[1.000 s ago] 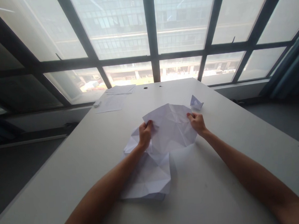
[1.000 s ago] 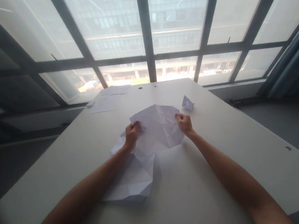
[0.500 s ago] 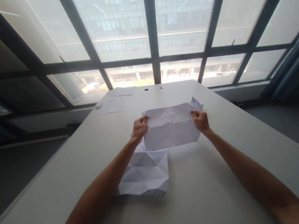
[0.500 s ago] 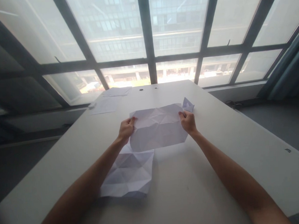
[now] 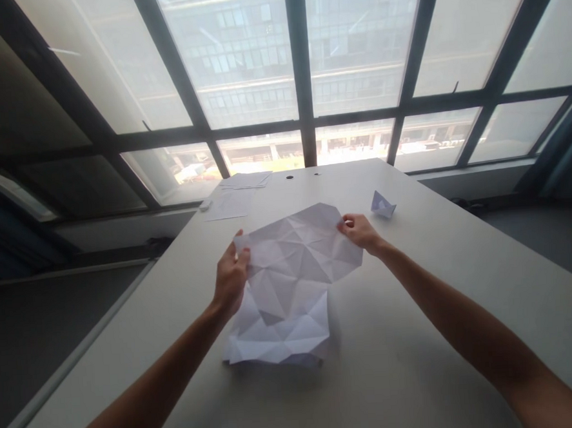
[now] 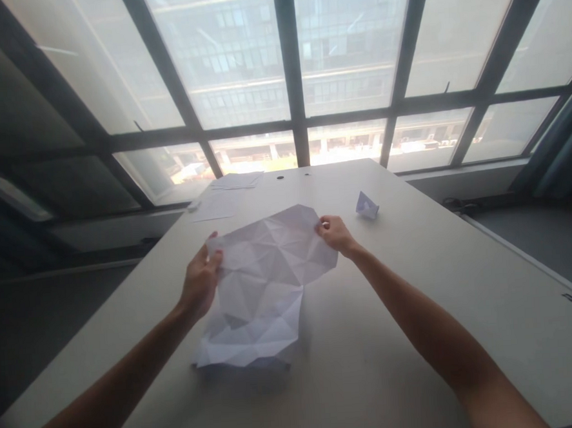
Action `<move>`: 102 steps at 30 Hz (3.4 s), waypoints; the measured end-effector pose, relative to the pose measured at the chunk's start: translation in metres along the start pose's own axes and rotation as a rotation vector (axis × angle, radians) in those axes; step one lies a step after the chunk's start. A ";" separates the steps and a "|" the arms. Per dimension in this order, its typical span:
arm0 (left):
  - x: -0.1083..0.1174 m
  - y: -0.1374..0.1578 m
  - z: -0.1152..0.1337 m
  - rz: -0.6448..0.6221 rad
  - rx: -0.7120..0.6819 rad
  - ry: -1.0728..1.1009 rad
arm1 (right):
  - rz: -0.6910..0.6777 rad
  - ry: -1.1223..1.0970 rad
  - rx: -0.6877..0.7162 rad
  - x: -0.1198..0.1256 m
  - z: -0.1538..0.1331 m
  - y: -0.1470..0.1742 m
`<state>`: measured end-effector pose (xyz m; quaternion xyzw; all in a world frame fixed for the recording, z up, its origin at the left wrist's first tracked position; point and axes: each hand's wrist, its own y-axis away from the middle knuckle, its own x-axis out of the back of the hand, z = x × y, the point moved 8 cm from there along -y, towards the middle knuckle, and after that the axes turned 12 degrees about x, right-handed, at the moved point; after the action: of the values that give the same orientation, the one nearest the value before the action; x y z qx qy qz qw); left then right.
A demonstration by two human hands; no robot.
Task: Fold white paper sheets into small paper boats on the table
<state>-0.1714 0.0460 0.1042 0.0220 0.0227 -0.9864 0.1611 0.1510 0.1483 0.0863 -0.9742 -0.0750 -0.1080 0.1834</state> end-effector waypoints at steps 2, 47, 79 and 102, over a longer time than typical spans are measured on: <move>0.018 0.029 -0.008 -0.011 0.065 -0.144 | -0.120 0.093 0.134 -0.016 -0.002 -0.017; -0.058 0.043 -0.103 -0.422 -0.345 -1.453 | -0.467 0.755 0.335 -0.195 0.016 0.051; -0.140 -0.079 -0.111 0.025 0.096 -1.531 | -0.761 0.592 0.464 -0.189 -0.045 0.164; -0.150 -0.045 -0.068 -0.313 -0.520 -0.606 | 0.554 0.741 0.176 0.186 0.112 -0.019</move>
<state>-0.0415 0.1400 0.0456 -0.3138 0.2252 -0.9223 0.0089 0.3477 0.2272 0.0347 -0.8341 0.2494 -0.3889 0.3014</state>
